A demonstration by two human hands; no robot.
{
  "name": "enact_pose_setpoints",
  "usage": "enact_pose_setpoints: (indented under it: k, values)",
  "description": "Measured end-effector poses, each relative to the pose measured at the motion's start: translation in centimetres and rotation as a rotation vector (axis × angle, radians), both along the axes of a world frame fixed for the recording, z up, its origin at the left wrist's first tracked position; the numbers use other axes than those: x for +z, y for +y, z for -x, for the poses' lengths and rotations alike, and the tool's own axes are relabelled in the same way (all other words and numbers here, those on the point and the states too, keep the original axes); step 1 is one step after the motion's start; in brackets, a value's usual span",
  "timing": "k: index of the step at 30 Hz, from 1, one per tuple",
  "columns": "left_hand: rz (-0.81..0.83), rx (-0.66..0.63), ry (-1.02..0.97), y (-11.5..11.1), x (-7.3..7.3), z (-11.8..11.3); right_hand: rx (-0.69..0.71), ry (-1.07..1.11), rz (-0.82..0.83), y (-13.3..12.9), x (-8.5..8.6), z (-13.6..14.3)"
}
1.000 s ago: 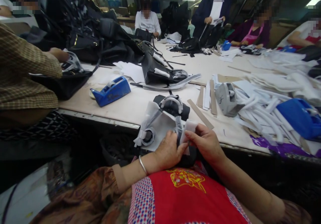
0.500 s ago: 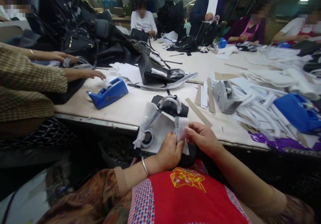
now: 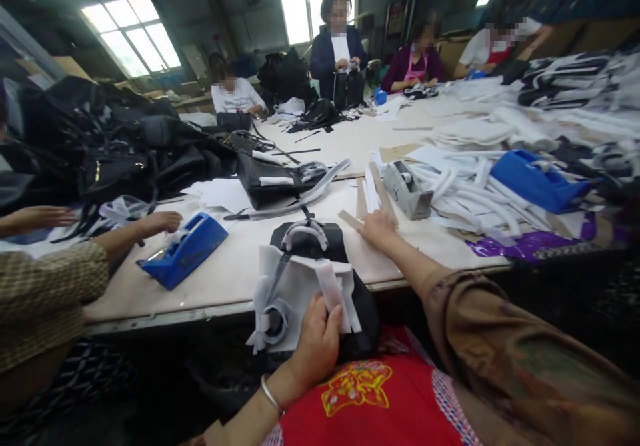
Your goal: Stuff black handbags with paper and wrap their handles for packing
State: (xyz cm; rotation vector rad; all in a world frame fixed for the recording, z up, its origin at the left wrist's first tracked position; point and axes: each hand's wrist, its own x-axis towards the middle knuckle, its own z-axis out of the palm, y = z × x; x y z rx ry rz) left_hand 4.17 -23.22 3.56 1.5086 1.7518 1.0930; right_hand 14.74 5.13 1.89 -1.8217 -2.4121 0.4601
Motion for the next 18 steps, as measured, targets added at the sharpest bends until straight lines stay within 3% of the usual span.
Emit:
enact_pose_setpoints:
  k: [6,11,13,16,18]
  values:
    - [0.015,0.012,0.005,0.2,0.1,-0.1,0.103,0.073,0.091,0.0,0.4,1.3]
    - [0.009,-0.003,-0.027,0.1,0.0,0.4,0.25,0.273,0.21,-2.2,2.4,-3.0]
    - [0.026,-0.017,-0.047,0.0,0.0,0.6,0.381,0.354,0.316,-3.8,3.5,-5.7]
    - [0.066,-0.023,-0.085,0.0,-0.3,0.7,0.7,0.406,0.507,-6.5,5.1,-9.1]
    - [0.087,-0.02,-0.112,0.0,-0.6,0.7,0.821,0.352,0.529,-8.2,5.7,-10.2]
